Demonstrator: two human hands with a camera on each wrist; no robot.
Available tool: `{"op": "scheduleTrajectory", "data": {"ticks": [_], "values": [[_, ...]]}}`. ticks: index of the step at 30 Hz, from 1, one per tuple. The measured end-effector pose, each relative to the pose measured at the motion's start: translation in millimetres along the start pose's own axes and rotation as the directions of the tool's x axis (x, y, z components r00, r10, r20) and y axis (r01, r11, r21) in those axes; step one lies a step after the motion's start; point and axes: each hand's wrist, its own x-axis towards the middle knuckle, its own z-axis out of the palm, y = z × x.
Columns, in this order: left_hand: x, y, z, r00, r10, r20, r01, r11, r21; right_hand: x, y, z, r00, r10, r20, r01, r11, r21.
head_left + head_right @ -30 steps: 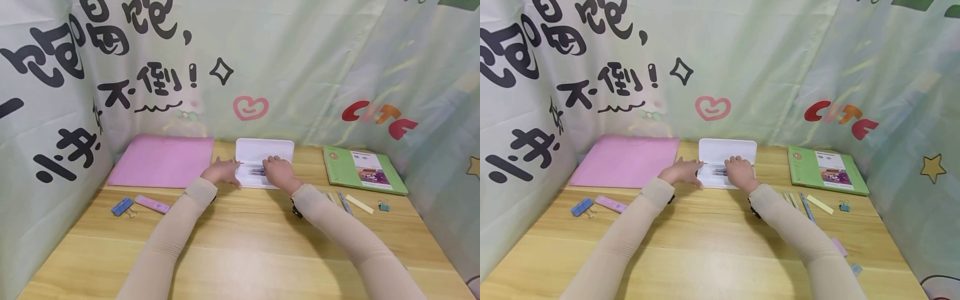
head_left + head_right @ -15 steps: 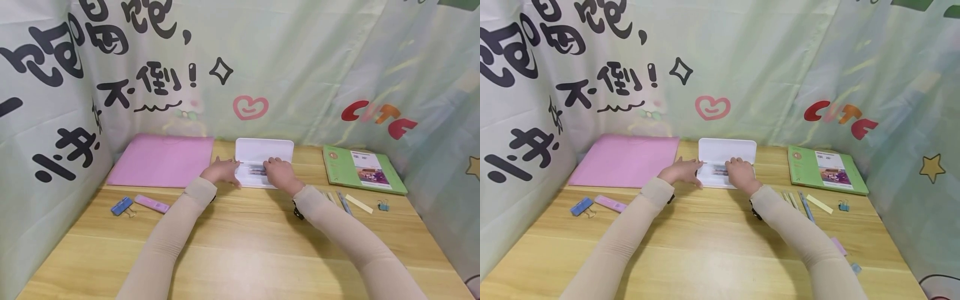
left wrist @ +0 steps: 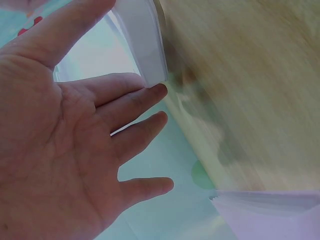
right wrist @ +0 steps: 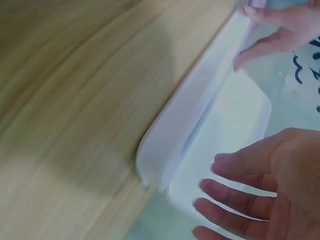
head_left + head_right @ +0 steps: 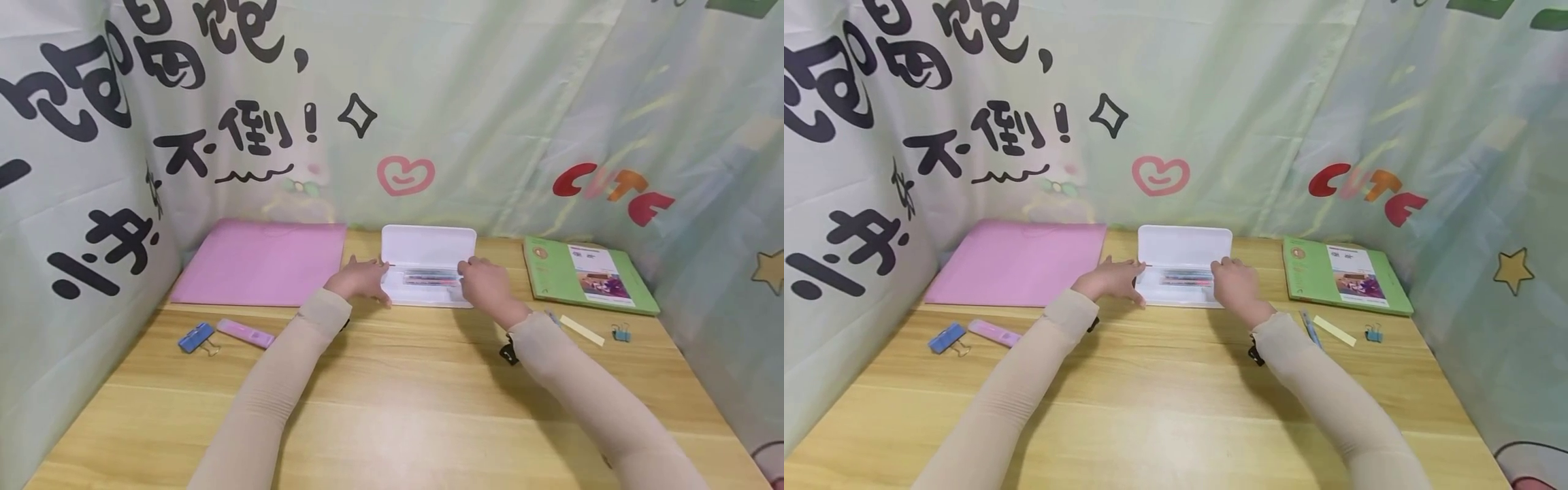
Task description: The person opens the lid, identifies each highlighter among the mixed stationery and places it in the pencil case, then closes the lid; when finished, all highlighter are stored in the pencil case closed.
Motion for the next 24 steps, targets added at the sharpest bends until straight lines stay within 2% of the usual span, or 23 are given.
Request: {"op": "scheduleTrajectory", "data": {"ticks": [8, 12, 16, 19, 24], "values": [[-0.7, 0.1, 0.1, 1.000, 0.013, -0.007, -0.013, 1.000, 0.004, -36, 30, -18.2, 0.984, 0.134, 0.119, -0.141, 0.989, 0.046], [-2.6, 0.1, -1.6, 1.000, 0.004, -0.014, -0.004, 1.000, -0.008, -53, 46, -22.5, 0.953, 0.213, 0.216, -0.222, 0.975, 0.018], [-3.7, -0.3, -1.8, 1.000, 0.006, -0.011, -0.006, 1.000, -0.014, -67, 57, -18.6, 0.914, 0.274, 0.298, -0.281, 0.960, -0.021], [-3.8, -0.3, -1.4, 1.000, 0.008, -0.011, -0.008, 1.000, -0.013, -75, 61, -13.9, 0.900, 0.290, 0.325, -0.300, 0.954, -0.021], [-2.1, -0.4, -0.3, 1.000, 0.018, -0.015, -0.018, 1.000, -0.016, -85, 64, -7.1, 0.894, 0.307, 0.325, -0.323, 0.946, -0.005]]}}
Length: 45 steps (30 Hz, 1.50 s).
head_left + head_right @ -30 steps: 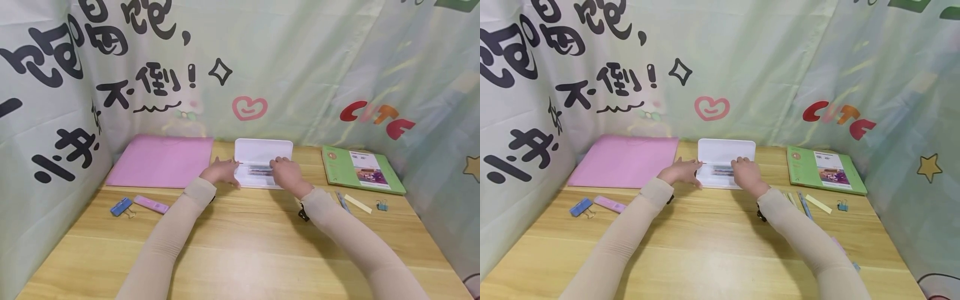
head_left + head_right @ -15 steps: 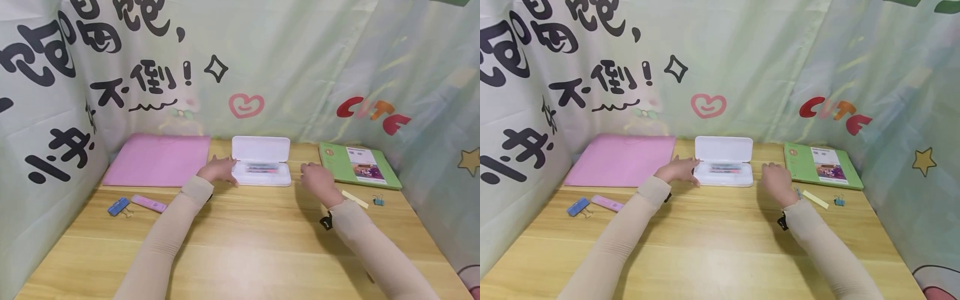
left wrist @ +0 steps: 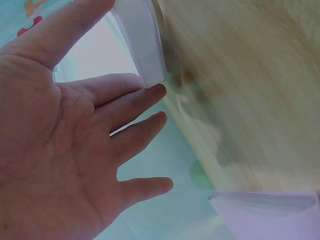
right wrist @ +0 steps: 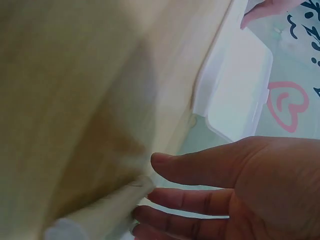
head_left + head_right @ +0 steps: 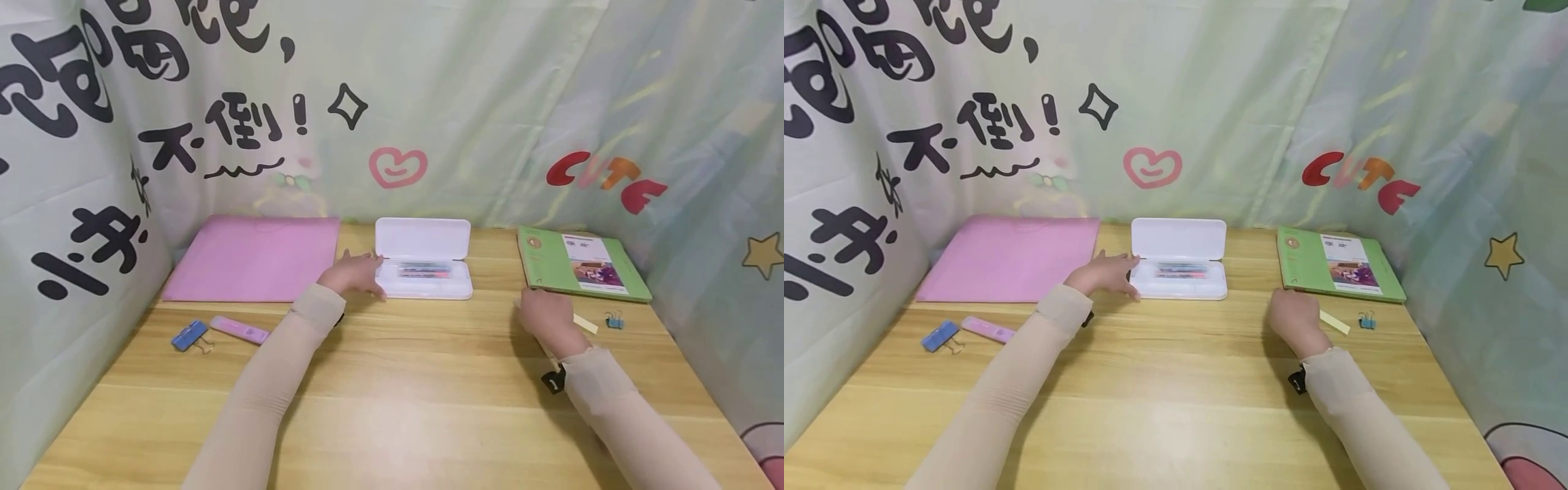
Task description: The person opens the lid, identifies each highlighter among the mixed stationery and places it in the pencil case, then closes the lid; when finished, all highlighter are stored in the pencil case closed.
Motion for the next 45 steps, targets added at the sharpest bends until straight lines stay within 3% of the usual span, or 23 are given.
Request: {"op": "scheduleTrajectory", "data": {"ticks": [11, 15, 19, 23, 27, 32, 34, 40, 45], "values": [[3.7, -3.6, 0.8, 1.000, -0.004, 0.008, 0.004, 1.000, -0.007, -4, -1, 2.0, 1.000, -0.027, 0.005, 0.027, 0.999, 0.019], [2.9, -2.8, 0.9, 1.000, 0.000, 0.008, 0.000, 1.000, -0.009, -3, -3, -0.6, 0.998, -0.049, -0.037, 0.051, 0.998, 0.045], [1.3, -3.3, 0.1, 1.000, -0.003, 0.003, 0.003, 1.000, -0.012, 2, -13, -8.1, 0.984, -0.119, -0.129, 0.123, 0.992, 0.019], [1.7, -4.3, 0.5, 1.000, -0.002, -0.001, 0.002, 1.000, -0.006, 13, -31, -13.6, 0.944, -0.220, -0.245, 0.218, 0.975, -0.037], [1.8, -4.7, 1.3, 1.000, -0.005, -0.001, 0.005, 1.000, 0.001, 27, -54, -16.4, 0.875, -0.346, -0.339, 0.338, 0.937, -0.083], [0.7, -3.9, 1.2, 1.000, -0.008, 0.010, 0.008, 1.000, 0.004, 48, -86, -14.3, 0.796, -0.482, -0.367, 0.461, 0.875, -0.150], [0.2, -3.6, 0.8, 1.000, -0.006, 0.011, 0.006, 1.000, 0.002, 57, -98, -11.5, 0.775, -0.520, -0.359, 0.493, 0.853, -0.172], [0.2, -4.1, 1.5, 1.000, -0.009, 0.009, 0.009, 1.000, 0.022, 78, -123, -2.0, 0.733, -0.591, -0.336, 0.542, 0.806, -0.236], [1.6, -5.4, 1.0, 1.000, -0.014, 0.008, 0.014, 1.000, 0.004, 85, -134, 3.6, 0.737, -0.593, -0.323, 0.537, 0.805, -0.252]]}}
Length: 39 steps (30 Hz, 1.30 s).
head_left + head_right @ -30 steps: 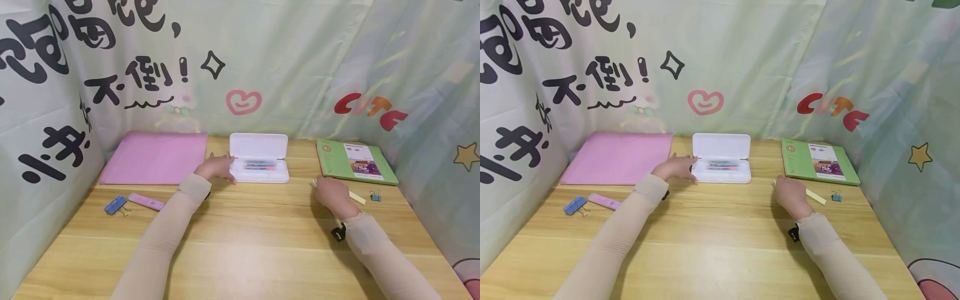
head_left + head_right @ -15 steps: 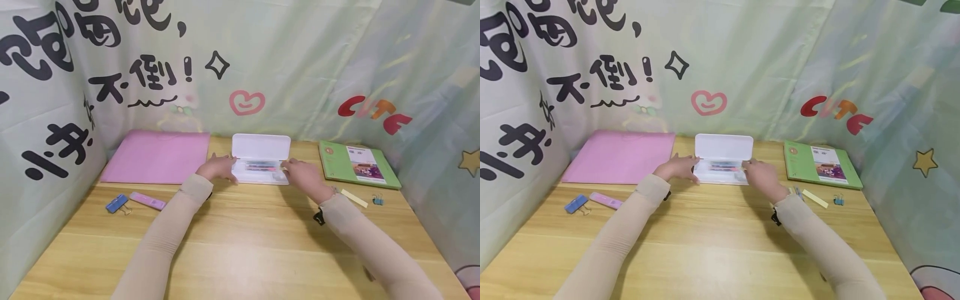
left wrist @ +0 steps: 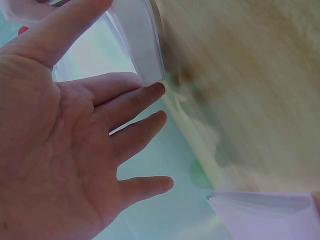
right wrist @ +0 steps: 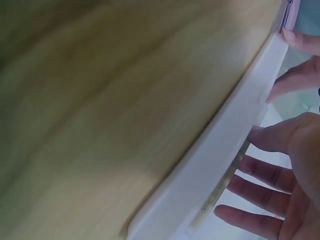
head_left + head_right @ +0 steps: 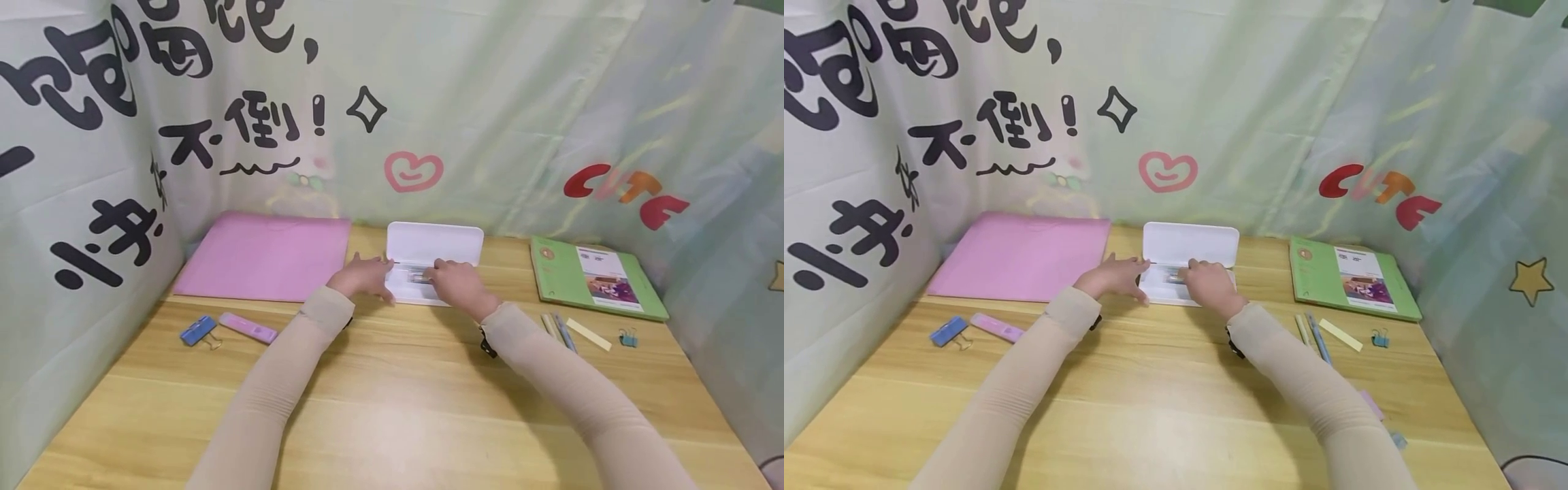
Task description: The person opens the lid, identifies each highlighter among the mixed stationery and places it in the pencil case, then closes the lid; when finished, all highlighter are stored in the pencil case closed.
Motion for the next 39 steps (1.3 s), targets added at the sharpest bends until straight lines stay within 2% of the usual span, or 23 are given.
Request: {"op": "scheduleTrajectory", "data": {"ticks": [3, 9, 18, 21, 24, 28, 31, 34, 35, 39], "values": [[1.7, 1.1, 0.2, 1.000, -0.004, 0.005, 0.003, 1.000, 0.018, -1, -1, 4.3, 1.000, 0.012, 0.006, -0.012, 1.000, -0.015], [1.9, 2.6, 0.4, 1.000, -0.017, 0.005, 0.017, 0.999, 0.040, -7, -1, 7.9, 0.999, 0.013, -0.032, -0.014, 1.000, -0.024], [-0.4, 2.8, 0.2, 1.000, -0.008, 0.013, 0.008, 1.000, 0.028, -25, 6, -3.8, 0.997, 0.047, -0.061, -0.043, 0.997, 0.063], [-1.3, 3.3, -0.4, 1.000, -0.009, 0.013, 0.009, 1.000, 0.016, -35, 13, -6.9, 0.994, 0.085, -0.065, -0.079, 0.993, 0.087], [-2.1, 3.5, -1.1, 1.000, -0.003, 0.008, 0.003, 1.000, 0.012, -48, 22, -12.8, 0.986, 0.162, -0.033, -0.157, 0.981, 0.112], [-1.9, 3.6, 0.0, 1.000, 0.004, 0.004, -0.004, 1.000, 0.006, -72, 34, -26.0, 0.944, 0.318, 0.085, -0.324, 0.942, 0.083], [-1.3, 2.4, 1.2, 1.000, 0.008, 0.000, -0.008, 1.000, -0.001, -90, 44, -33.4, 0.893, 0.413, 0.179, -0.425, 0.905, 0.034], [-1.0, 1.9, 1.5, 1.000, 0.013, -0.006, -0.013, 1.000, -0.008, -107, 54, -37.5, 0.846, 0.471, 0.251, -0.491, 0.871, 0.019], [-0.6, 1.5, 1.7, 1.000, 0.018, -0.007, -0.018, 1.000, -0.008, -112, 57, -39.7, 0.821, 0.494, 0.286, -0.521, 0.854, 0.020], [0.0, 1.7, 0.5, 1.000, 0.021, -0.007, -0.021, 1.000, -0.012, -129, 65, -47.5, 0.756, 0.536, 0.376, -0.584, 0.812, 0.016]]}}
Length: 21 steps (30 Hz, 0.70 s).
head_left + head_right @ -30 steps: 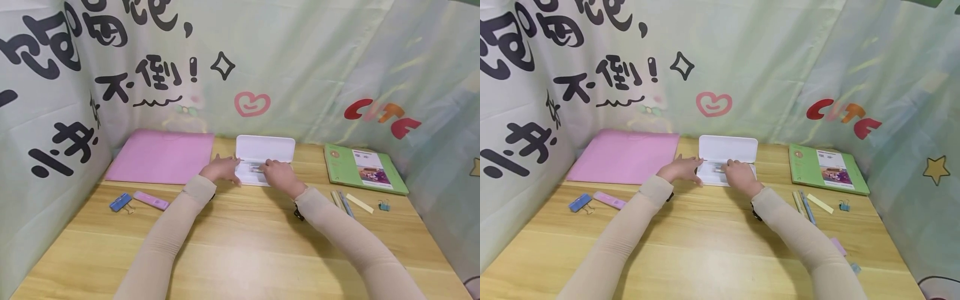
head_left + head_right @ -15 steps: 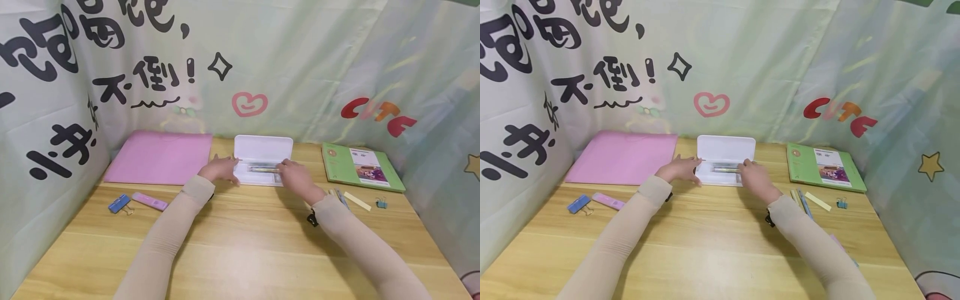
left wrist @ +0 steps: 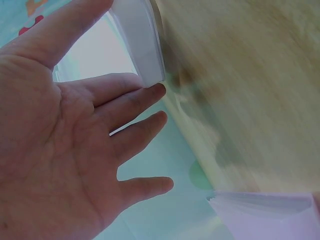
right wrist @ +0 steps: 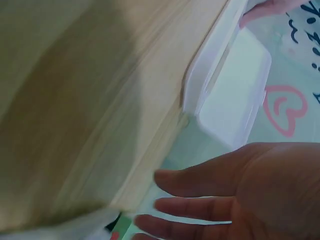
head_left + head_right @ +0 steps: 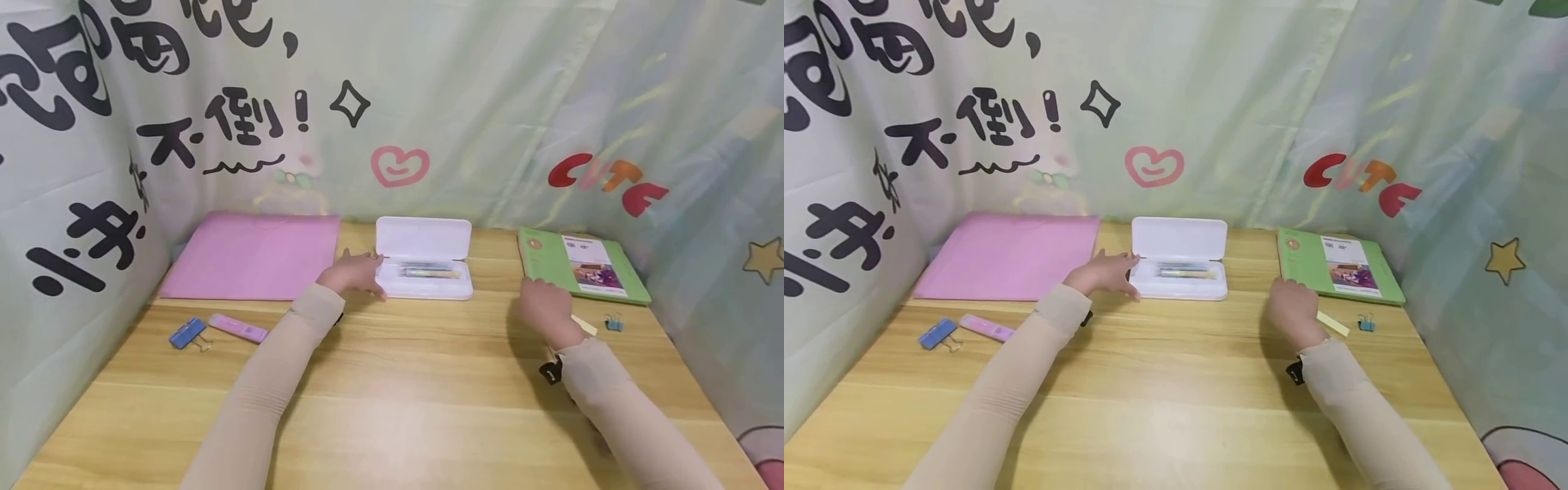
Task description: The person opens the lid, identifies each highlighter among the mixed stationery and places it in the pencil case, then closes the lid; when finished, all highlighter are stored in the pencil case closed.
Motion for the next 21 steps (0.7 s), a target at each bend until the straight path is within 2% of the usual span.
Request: {"op": "scheduleTrajectory", "data": {"ticks": [4, 7, 14, 21], "values": [[-1.1, -1.0, -2.7, 1.000, -0.003, 0.004, 0.003, 1.000, 0.001, -6, 7, -2.7, 0.997, 0.046, 0.066, -0.047, 0.999, 0.020], [-2.5, -0.4, -5.0, 1.000, -0.008, 0.008, 0.008, 1.000, -0.009, -7, 11, -0.7, 0.995, 0.064, 0.080, -0.066, 0.998, 0.019], [-3.4, 1.6, -7.4, 1.000, -0.009, 0.020, 0.009, 1.000, -0.013, -10, 17, 11.1, 0.999, 0.019, 0.035, -0.018, 1.000, -0.008], [-2.8, 2.4, -3.7, 1.000, -0.007, 0.021, 0.007, 1.000, -0.023, -9, 10, 11.3, 0.999, -0.050, -0.010, 0.050, 0.999, -0.003]]}}
